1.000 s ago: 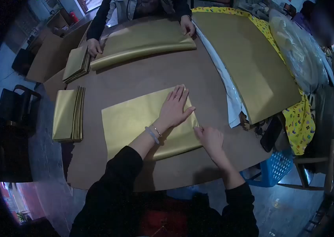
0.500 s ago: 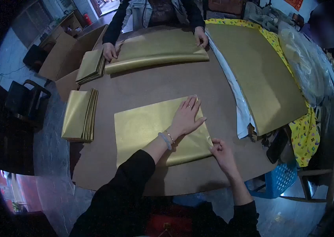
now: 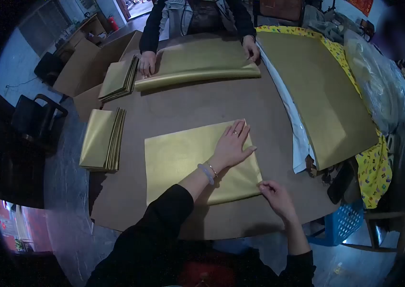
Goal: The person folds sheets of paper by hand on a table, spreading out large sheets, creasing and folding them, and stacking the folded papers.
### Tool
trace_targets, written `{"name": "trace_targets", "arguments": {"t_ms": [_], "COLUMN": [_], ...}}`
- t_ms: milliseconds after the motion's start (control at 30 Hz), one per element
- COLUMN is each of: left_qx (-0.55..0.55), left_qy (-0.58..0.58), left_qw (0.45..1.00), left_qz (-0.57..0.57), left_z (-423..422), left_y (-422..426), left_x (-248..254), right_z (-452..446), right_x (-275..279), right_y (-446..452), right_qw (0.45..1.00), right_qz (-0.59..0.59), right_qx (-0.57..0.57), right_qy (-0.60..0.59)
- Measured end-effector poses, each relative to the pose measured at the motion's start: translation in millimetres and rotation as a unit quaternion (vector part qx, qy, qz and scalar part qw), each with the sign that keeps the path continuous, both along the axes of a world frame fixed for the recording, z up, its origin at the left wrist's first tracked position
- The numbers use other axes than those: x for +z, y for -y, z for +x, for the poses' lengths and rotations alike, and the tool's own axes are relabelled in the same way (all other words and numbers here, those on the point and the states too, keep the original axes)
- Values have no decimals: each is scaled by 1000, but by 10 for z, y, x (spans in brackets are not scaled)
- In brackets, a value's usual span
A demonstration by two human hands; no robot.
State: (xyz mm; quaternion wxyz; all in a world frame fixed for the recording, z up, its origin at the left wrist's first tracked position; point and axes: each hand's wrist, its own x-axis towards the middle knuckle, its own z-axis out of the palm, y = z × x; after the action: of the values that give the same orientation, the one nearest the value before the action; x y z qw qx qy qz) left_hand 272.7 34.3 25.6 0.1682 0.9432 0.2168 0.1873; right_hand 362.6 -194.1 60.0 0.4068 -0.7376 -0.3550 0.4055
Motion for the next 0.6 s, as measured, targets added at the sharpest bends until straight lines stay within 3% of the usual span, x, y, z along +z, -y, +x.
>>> {"name": "trace_targets", "arguments": {"t_ms": [67,167,200,267,300,367,433,600], "left_qx": [2,1,2,0,5,0,2,3], "left_qy": [0,-2,-3,0,8,37,30,17], "left_qw": [1000,1000,1000,1000,1000,999,999,1000], "left_qz": [1,-21,-26,0,3,8,14,6], "left_z": [6,-29,-27,1,-8,-24,0,10], "left_y": [-7,4,12,6,15,13,10,-46], "left_x": [-17,67,78,25,31,42,2,17], "right_z": [1,63,41,-41,-42,-14,-63,-22], "right_x": [112,-69,106,635,635,473,238,-215], "right_y": [-34,1,-48,-269,-375,-627,-957,-1565], "right_qw": [998,1000,1000,974,974,964,976,920], "right_qz": [-57,-4,-3,-37,-39,43,145,257], "right_qx": [28,30,30,73,70,9,-42,-32], "right_qy": [11,7,9,212,213,261,158,296]}}
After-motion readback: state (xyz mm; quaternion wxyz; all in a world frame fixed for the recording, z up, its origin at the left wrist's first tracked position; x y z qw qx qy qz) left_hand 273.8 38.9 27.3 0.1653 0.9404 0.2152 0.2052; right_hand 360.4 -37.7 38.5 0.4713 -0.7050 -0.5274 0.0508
